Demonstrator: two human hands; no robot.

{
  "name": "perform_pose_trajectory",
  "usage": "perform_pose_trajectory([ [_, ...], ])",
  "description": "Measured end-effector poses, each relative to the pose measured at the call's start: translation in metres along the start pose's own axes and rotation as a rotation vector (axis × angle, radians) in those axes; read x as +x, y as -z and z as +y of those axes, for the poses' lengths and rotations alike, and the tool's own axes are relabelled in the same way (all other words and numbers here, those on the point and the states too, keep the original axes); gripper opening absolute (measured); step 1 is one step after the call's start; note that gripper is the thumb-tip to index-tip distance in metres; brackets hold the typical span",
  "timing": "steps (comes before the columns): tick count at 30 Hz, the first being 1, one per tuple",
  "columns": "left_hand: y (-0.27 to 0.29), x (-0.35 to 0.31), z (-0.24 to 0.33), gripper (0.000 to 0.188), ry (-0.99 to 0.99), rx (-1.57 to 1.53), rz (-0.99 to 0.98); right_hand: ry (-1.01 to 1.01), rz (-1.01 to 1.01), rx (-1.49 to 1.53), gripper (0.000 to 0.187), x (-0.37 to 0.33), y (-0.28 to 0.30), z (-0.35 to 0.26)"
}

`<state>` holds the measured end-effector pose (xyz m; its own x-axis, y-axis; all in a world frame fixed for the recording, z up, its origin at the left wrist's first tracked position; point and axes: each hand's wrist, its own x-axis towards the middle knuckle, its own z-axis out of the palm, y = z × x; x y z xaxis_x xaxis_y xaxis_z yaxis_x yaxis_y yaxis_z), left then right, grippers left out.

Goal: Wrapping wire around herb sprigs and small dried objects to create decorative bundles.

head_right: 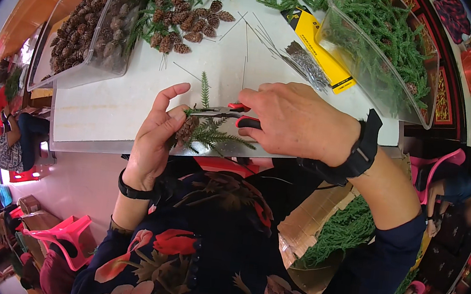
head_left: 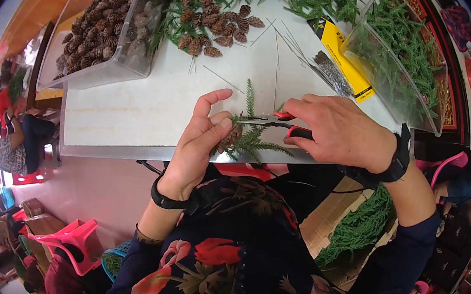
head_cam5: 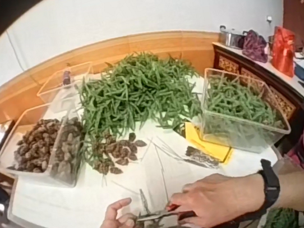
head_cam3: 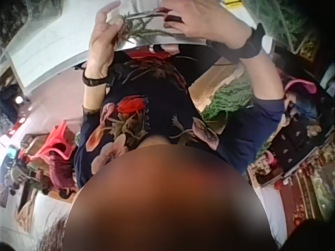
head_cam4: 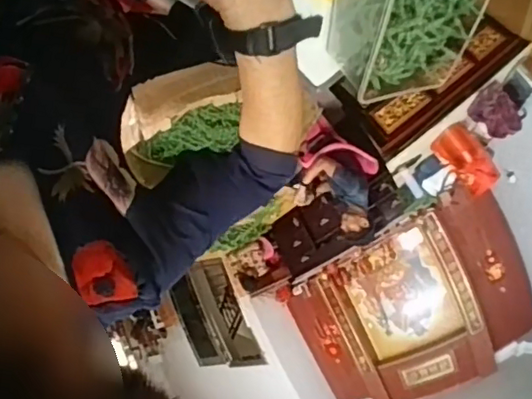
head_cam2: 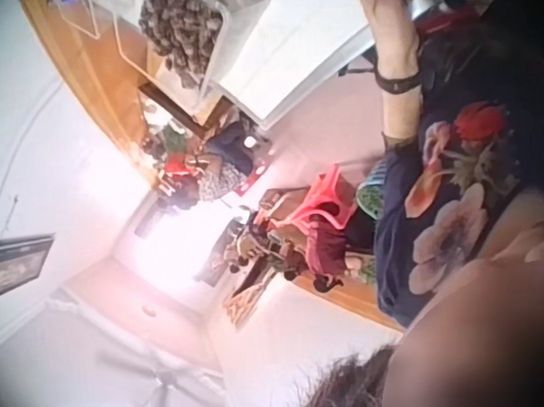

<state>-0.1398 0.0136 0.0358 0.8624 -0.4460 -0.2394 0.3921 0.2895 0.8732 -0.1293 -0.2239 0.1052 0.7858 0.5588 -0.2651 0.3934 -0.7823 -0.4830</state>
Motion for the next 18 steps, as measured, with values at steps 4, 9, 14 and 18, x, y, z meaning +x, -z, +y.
perform_pose_trajectory([
  [4,0.000,0.001,0.002,0.048,0.001,-0.026,0.028,-0.021,0.078,-0.114,0.028,0.000,-0.005,-0.004],
  [9,-0.001,0.004,0.002,0.040,0.021,-0.075,0.061,-0.078,0.158,-0.184,0.026,-0.002,-0.012,-0.014],
  [14,-0.006,0.003,0.004,0.040,0.018,-0.089,0.080,-0.083,0.026,0.184,0.029,0.002,-0.008,-0.002],
  [18,-0.012,0.003,0.003,0.041,-0.063,-0.035,0.141,-0.107,0.049,0.236,0.034,0.004,-0.007,-0.004],
])
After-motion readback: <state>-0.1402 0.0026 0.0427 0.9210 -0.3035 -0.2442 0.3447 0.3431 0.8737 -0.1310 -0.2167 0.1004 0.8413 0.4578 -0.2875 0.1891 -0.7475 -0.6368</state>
